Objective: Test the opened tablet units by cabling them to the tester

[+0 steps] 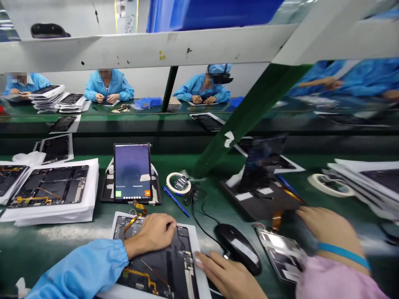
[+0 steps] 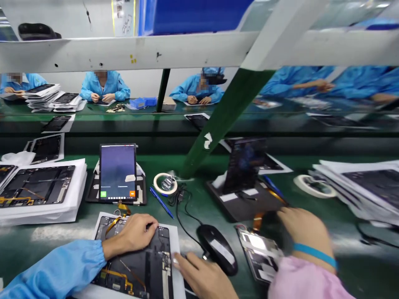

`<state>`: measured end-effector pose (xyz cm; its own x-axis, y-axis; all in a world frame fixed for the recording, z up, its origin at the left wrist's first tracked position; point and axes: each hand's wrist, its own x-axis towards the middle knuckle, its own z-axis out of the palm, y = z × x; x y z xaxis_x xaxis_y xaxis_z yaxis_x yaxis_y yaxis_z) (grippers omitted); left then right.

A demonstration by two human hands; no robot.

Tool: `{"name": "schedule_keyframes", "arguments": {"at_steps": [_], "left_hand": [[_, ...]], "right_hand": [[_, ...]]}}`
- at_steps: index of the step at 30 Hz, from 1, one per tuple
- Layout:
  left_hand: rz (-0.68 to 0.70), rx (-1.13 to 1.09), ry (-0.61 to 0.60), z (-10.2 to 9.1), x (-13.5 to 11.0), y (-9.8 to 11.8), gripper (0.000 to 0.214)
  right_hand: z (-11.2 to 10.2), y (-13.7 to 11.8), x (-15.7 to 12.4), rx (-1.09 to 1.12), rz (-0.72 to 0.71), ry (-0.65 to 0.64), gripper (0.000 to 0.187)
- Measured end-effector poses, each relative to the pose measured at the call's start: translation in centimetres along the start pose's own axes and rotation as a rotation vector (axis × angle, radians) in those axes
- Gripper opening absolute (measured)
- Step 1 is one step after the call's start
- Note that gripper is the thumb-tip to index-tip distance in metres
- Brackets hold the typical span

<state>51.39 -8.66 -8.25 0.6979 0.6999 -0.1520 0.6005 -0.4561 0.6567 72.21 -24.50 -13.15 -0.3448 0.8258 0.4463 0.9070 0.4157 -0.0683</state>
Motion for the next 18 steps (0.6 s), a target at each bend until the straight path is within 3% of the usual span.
{"name": "schedule_keyframes", "arguments": {"at_steps": [2, 5, 9, 12, 14, 18], "left_hand": [[0.002, 0.006, -0.004, -0.1, 0.1, 0.0, 0.030], [0.018, 0.017, 0.006, -0.2, 0.2, 0.1, 0.028], [0.039, 0.041, 0.028, 0.0, 0.1, -0.1, 0.027], [0.089, 0.084, 0.043, 0.5, -0.1, -0.5, 0.025], [0.143, 0.142, 0.046, 0.8, -0.3, -0.6, 0.024], [0.228, 0.290, 0.006, 0.9, -0.9, -0.3, 0.024]], "right_hand": [[-0.1, -0.1, 1.2, 0.052, 0.112, 0.095, 0.029], [0.0, -0.1, 4.9, 0.122, 0.251, 0.232, 0.038], [0.0, 0.8, 9.7, 0.052, 0.258, 0.190, 0.041], [-0.6, 1.4, 9.7, -0.079, 0.309, 0.166, 0.032], [-1.1, 1.4, 8.0, -0.166, 0.423, 0.072, 0.029], [-1.6, 0.7, 3.4, -0.227, 0.643, -0.330, 0.030]]}}
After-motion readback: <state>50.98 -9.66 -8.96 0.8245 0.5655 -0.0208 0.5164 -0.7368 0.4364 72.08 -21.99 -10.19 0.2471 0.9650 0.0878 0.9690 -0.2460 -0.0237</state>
